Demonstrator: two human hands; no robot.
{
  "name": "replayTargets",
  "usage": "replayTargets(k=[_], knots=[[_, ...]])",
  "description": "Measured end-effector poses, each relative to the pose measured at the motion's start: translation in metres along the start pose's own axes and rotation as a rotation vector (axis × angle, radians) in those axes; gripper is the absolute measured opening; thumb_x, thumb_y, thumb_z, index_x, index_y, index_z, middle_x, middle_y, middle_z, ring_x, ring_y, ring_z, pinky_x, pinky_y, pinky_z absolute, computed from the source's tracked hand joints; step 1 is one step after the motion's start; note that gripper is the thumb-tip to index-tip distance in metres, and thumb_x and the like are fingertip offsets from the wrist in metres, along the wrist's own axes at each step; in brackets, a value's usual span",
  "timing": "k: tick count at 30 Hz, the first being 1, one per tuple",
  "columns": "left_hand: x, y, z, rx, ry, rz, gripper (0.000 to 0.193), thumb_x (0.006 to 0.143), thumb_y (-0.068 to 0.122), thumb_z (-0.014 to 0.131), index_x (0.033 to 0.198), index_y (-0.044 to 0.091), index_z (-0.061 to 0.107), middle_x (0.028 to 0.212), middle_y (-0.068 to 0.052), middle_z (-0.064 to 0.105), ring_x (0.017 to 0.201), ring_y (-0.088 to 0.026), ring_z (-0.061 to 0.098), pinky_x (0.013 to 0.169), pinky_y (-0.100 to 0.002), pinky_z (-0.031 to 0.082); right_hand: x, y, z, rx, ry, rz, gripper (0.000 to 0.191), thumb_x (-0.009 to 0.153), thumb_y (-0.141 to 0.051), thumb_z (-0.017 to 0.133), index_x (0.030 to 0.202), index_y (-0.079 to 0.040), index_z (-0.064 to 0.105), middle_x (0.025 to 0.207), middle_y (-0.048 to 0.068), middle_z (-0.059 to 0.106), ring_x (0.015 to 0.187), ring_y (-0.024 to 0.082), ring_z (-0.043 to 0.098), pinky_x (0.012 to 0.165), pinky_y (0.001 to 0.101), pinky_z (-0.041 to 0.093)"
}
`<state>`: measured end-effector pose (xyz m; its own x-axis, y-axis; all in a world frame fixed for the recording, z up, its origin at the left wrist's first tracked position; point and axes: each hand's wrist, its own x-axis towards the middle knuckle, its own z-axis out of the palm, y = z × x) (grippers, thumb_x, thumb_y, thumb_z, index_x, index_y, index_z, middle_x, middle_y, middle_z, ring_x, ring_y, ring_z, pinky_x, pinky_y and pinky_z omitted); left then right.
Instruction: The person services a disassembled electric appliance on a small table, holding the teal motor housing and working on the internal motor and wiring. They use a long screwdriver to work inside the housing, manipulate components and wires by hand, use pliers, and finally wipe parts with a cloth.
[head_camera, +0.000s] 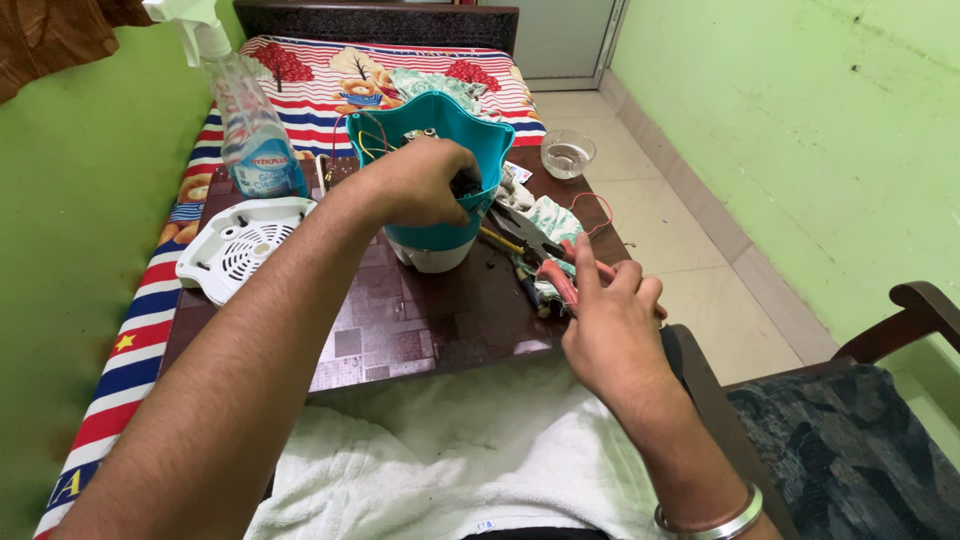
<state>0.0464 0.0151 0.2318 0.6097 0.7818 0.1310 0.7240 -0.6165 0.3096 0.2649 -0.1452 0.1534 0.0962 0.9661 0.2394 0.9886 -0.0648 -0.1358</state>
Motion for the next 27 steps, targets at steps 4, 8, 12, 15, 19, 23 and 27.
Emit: replayTargets(k=[4,8,12,15,19,23,27], knots=[[-0.002,0.002,-0.001,-0.004,0.001,0.000,0.053,0.068,0.017,0.087,0.118,0.006,0.072,0.112,-0.016,0.074,0.103,-0.030,0.072,0.093,-0.038,0.057,-0.004,-0.001,-0.001,-0.033,0.040,-0.012,0.096,0.077,-0.006,0.070,0.161,-0.013,0.024,0.132,0.032,0.040,0.112,0.050,0.044,0.097,0.0662,0.043],[-0.003,0.004,-0.002,-0.014,-0.007,-0.033,0.055,0.068,0.017,0.089,0.119,0.007,0.071,0.113,-0.016,0.073,0.104,-0.030,0.072,0.093,-0.038,0.056,-0.007,-0.006,-0.001,-0.039,0.025,-0.020,0.098,0.074,-0.008,0.071,0.159,-0.012,0.023,0.135,0.033,0.035,0.115,0.052,0.040,0.094,0.0666,0.044],[-0.003,0.006,-0.002,-0.011,-0.009,-0.044,0.056,0.068,0.016,0.088,0.121,0.007,0.071,0.114,-0.015,0.073,0.104,-0.030,0.071,0.093,-0.038,0.056,-0.003,-0.013,-0.002,-0.068,-0.023,0.024,0.095,0.077,-0.009,0.071,0.158,-0.013,0.022,0.138,0.029,0.033,0.119,0.050,0.038,0.091,0.0701,0.043],[-0.003,0.005,-0.003,0.012,-0.005,-0.046,0.054,0.069,0.016,0.088,0.120,0.007,0.071,0.113,-0.016,0.074,0.103,-0.031,0.072,0.093,-0.039,0.057,0.000,-0.017,-0.003,-0.049,-0.014,0.034,0.095,0.077,-0.008,0.071,0.158,-0.011,0.023,0.138,0.030,0.033,0.119,0.050,0.039,0.092,0.0700,0.043],[-0.001,0.005,-0.001,0.009,-0.008,-0.053,0.055,0.068,0.016,0.087,0.120,0.006,0.072,0.112,-0.016,0.074,0.103,-0.031,0.072,0.092,-0.039,0.057,-0.003,-0.025,-0.007,-0.090,0.091,0.009,0.094,0.075,-0.008,0.070,0.158,-0.006,0.026,0.134,0.032,0.036,0.114,0.050,0.042,0.098,0.0684,0.042],[0.000,0.003,0.000,0.004,-0.004,-0.042,0.055,0.068,0.016,0.087,0.120,0.006,0.072,0.112,-0.017,0.074,0.102,-0.031,0.072,0.092,-0.039,0.057,-0.004,-0.033,-0.013,-0.119,-0.142,0.104,0.098,0.079,-0.016,0.073,0.159,-0.004,0.017,0.131,0.028,0.037,0.119,0.049,0.040,0.091,0.0709,0.044],[0.001,0.002,0.001,0.007,0.007,-0.045,0.056,0.068,0.017,0.088,0.120,0.006,0.072,0.112,-0.017,0.074,0.103,-0.032,0.071,0.092,-0.039,0.056,-0.003,-0.033,-0.015,-0.051,-0.147,0.105,0.098,0.079,-0.017,0.073,0.157,-0.002,0.017,0.131,0.028,0.037,0.120,0.048,0.042,0.092,0.0691,0.045]])
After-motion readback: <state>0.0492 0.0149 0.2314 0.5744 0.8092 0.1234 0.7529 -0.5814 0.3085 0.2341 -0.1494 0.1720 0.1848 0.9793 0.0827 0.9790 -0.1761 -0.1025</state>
